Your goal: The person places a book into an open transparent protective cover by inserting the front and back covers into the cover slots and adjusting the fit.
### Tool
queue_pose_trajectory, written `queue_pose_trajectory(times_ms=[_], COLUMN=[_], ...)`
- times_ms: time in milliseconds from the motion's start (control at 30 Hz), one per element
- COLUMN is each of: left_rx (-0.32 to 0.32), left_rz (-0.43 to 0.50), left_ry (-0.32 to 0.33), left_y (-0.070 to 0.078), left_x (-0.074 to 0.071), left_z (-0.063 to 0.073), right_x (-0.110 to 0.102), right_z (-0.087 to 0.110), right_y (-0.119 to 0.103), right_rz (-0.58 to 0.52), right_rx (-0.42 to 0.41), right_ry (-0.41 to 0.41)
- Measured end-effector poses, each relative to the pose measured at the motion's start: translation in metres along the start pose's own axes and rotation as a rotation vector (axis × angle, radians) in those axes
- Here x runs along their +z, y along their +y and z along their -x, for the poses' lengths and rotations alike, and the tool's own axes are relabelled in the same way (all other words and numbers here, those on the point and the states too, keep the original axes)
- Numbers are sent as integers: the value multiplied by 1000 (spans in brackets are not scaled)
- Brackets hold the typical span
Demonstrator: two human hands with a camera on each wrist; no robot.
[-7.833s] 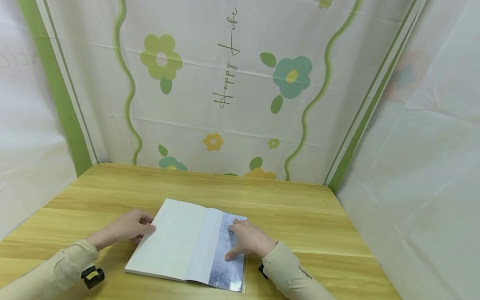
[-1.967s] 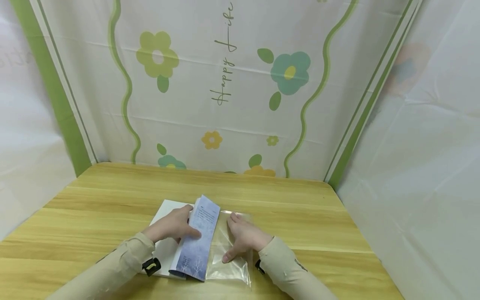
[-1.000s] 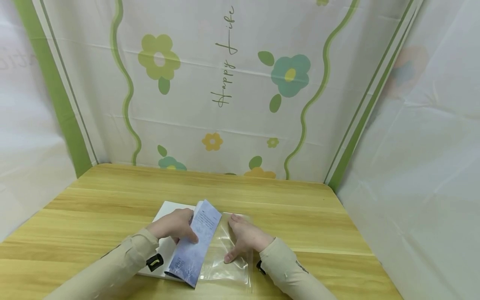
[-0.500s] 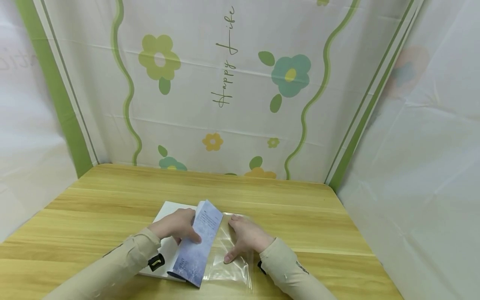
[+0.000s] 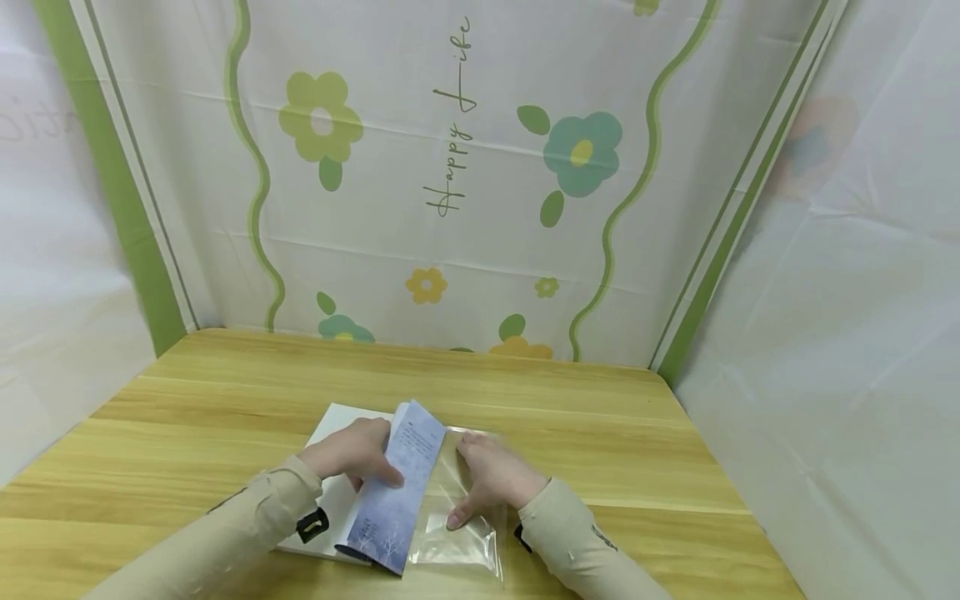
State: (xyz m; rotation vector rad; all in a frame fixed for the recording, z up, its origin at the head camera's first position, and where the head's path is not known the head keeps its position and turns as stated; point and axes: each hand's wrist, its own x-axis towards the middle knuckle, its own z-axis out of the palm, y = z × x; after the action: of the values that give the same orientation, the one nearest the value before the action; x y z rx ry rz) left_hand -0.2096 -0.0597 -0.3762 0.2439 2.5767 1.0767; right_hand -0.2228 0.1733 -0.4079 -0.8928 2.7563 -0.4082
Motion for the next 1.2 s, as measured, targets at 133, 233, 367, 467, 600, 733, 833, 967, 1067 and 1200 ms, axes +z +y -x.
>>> queue_pose_trajectory(times_ms=[133, 233, 367, 467, 600, 733, 833, 967, 1067, 1200], left_rx=[-4, -5, -20, -36, -51, -61, -57, -52, -61, -72], left_rz=[6, -7, -32, -58, -100, -151, -169, -147, -128, -121], left_ry=[-17, -30, -41, -46, -51, -48, -45, -50, -56, -56], left_y=[-1, 0, 3, 6, 9, 8, 7, 5, 5, 6], left_x=[-2, -3, -3, -3, -4, -6, -9, -12, -14, -13], left_z=[0, -1, -1, -2, -3, -3, -1, 1, 2, 1], right_x=[0, 0, -2, -2, -3, -4, -5, -5, -4, -3], right_z=[0, 0, 0, -1, -1, -2, -2, -2, -2, -2], right_y=[0, -1, -1, 1, 2, 1, 1, -1, -2, -3], right_rz=[-22, -32, -40, -40, -30, -27, -39, -53, -52, -67], right_rx=[4, 1, -12, -21, -37, -67, -71, -38, -12, 2], right_ry=[11, 16, 21, 20, 13, 16, 19, 12, 4, 0])
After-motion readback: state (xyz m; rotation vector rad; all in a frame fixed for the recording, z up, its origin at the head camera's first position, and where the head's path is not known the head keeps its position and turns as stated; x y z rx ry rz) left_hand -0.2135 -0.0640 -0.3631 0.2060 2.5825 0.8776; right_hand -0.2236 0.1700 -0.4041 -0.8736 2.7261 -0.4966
